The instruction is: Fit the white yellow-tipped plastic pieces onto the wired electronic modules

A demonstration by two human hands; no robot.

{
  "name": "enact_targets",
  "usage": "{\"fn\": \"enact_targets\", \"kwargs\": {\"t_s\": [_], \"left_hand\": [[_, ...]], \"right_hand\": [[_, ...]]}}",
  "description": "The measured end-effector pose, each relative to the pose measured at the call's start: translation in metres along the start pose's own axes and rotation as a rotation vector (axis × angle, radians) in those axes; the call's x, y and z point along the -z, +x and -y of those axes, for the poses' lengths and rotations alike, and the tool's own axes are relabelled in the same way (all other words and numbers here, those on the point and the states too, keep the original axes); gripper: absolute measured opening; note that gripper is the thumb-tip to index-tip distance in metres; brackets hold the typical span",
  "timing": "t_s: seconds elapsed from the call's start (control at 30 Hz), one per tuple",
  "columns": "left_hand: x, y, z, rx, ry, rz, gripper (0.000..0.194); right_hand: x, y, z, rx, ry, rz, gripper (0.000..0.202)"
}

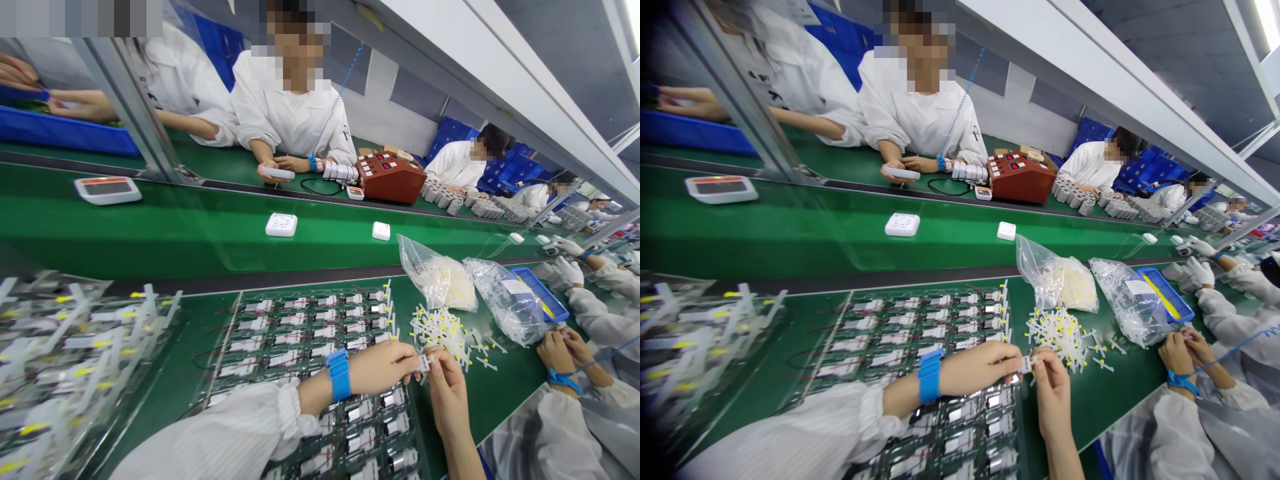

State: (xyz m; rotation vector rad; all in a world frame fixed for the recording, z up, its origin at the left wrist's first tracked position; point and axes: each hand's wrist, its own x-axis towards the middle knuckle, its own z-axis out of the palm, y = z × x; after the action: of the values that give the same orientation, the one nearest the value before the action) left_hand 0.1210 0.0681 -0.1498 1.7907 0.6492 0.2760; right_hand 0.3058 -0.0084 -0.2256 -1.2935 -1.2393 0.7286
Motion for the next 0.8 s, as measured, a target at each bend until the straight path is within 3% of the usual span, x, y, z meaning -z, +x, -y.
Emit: {"fn": "enact_targets", "kwargs": {"t_s": [0.2,0.4,0.53,0.8], "left_hand": [[0.001,0.000,-0.001,0.005,-0.004,-0.001,0.030],[0.000,-0.002,-0.002,-0.030,0.179,-0.135,0.026],[-0.003,-0.003,0.002,-0.072,0.302,-0.140,0.016],[-0.006,0.000,0.011,-0.067,0.361,-0.195,0.016]], "right_hand": [[0.005,0.002,-0.002,0.061,0.003,0.028,0.015],[0.002,0.002,0.003,0.070,-0.082,-0.091,0.021],[-0.001,-0.002,0.008,0.068,-0.146,0.023,0.034],[0.001,-0.003,0.008,0.139,-0.237,0.044,0.023]]}}
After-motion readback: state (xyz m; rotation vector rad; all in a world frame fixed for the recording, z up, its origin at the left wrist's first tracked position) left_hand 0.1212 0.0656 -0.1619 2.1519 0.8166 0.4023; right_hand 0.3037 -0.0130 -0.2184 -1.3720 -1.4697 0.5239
